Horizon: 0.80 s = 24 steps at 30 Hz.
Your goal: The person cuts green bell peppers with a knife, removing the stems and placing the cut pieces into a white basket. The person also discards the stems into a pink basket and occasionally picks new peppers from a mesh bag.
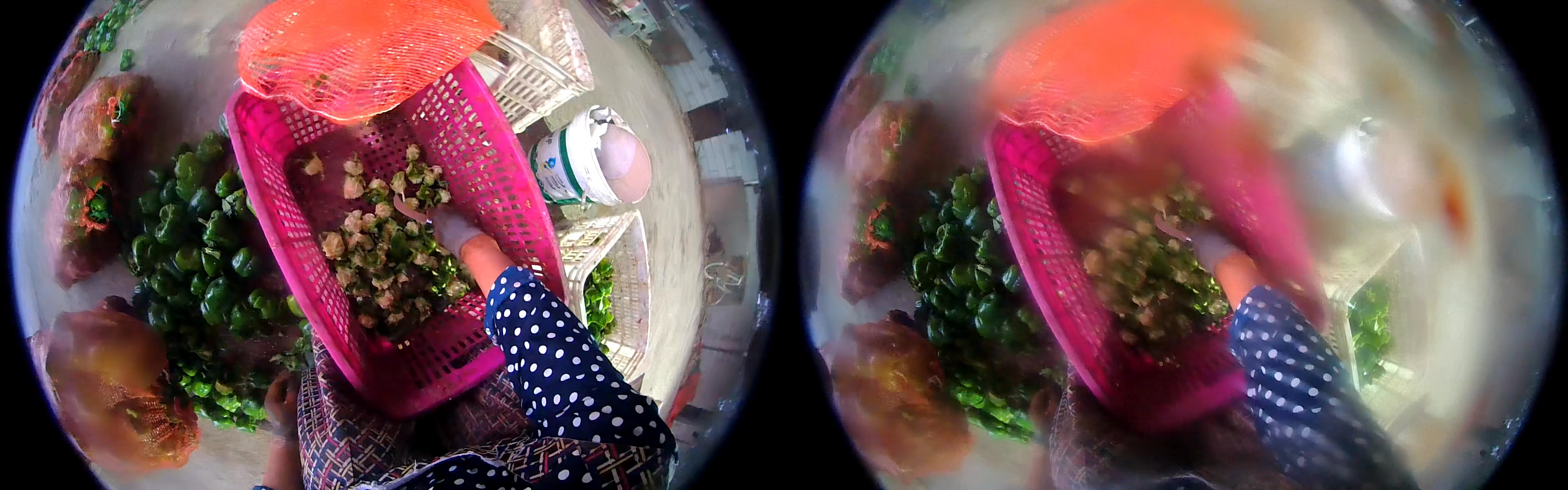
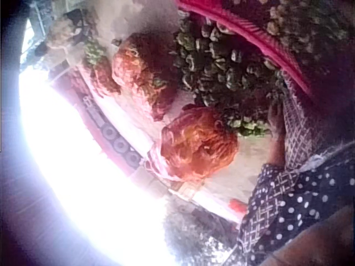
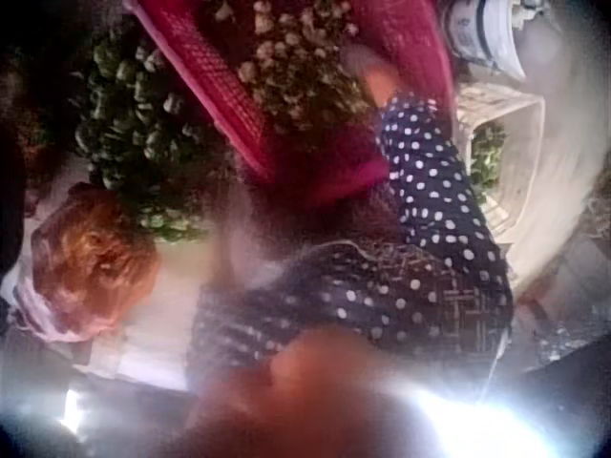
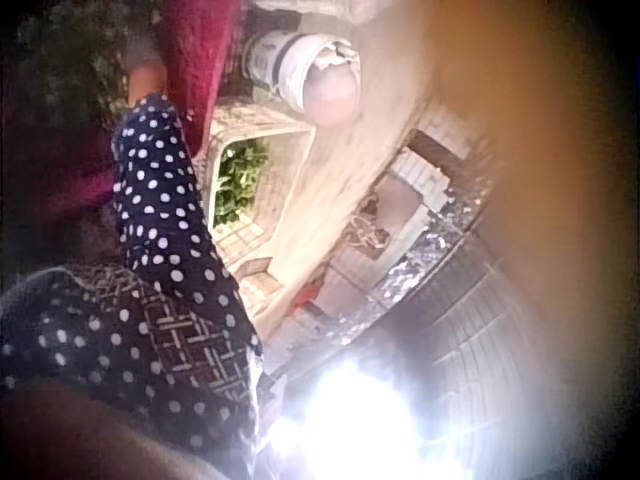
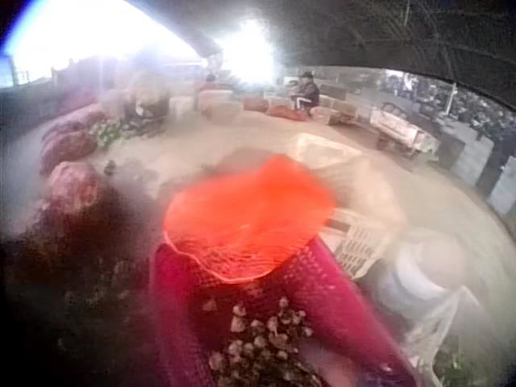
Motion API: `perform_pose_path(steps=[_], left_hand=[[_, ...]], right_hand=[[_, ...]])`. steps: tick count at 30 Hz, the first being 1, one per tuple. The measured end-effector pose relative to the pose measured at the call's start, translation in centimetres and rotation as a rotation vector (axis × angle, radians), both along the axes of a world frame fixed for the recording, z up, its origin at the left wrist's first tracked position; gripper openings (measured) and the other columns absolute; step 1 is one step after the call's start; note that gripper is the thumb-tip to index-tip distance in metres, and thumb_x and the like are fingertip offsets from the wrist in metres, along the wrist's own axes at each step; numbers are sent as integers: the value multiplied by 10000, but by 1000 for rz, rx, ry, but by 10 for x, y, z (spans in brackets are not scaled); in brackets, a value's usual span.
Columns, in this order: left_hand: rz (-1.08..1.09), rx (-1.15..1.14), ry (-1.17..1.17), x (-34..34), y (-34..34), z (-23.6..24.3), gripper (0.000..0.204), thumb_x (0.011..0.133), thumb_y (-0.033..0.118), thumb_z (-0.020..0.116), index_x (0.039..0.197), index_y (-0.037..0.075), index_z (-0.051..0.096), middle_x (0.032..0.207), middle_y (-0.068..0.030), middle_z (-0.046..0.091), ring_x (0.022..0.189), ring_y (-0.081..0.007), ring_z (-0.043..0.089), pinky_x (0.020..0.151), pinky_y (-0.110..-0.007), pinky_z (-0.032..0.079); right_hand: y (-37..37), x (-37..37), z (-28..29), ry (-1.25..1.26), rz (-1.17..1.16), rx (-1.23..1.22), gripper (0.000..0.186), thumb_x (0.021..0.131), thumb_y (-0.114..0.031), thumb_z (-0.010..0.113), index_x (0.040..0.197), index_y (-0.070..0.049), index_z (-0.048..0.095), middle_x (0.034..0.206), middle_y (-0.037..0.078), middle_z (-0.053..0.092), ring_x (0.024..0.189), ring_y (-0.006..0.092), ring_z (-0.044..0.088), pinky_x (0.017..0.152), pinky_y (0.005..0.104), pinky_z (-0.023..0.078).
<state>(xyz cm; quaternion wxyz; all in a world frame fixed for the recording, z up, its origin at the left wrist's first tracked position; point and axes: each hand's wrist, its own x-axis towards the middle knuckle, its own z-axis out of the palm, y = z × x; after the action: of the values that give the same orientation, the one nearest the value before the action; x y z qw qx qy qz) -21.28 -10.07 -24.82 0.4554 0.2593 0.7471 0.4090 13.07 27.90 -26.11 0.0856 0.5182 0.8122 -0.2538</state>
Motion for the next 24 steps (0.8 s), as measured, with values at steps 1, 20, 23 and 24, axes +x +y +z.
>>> perform_pose_path(steps=[1, 20, 23, 24], left_hand=[[52, -2, -8, -1, -12, -17, 160, 889, 30, 549, 1027, 0, 624, 1013, -90, 645, 928, -161, 587, 847, -296, 466], [264, -168, -34, -26, -86, -64, 93, 890, 101, 591, 912, 27, 643, 901, -49, 638, 830, -126, 565, 753, -300, 471], [228, -202, -59, -29, -76, -58, 96, 885, 98, 592, 925, 29, 645, 906, -49, 641, 836, -130, 568, 759, -302, 472], [218, -209, -63, -31, -73, -58, 98, 883, 97, 593, 929, 29, 645, 908, -49, 641, 837, -131, 569, 761, -302, 472]], right_hand=[[4, 1, -9, -111, -21, -60, 275, 771, -73, 605, 1046, -62, 612, 976, 164, 641, 876, 358, 628, 747, 435, 511], [6, -32, 38, 643, -982, -467, 150, 782, -154, 624, 874, -39, 594, 706, 119, 612, 524, 226, 576, 479, 365, 467], [16, -14, 1, 660, -973, -441, 146, 788, -176, 636, 838, -46, 593, 664, 94, 583, 476, 184, 537, 434, 352, 441], [13, -25, -12, 626, -887, -384, 161, 787, -194, 638, 844, -50, 593, 663, 91, 581, 494, 192, 546, 454, 365, 451]])
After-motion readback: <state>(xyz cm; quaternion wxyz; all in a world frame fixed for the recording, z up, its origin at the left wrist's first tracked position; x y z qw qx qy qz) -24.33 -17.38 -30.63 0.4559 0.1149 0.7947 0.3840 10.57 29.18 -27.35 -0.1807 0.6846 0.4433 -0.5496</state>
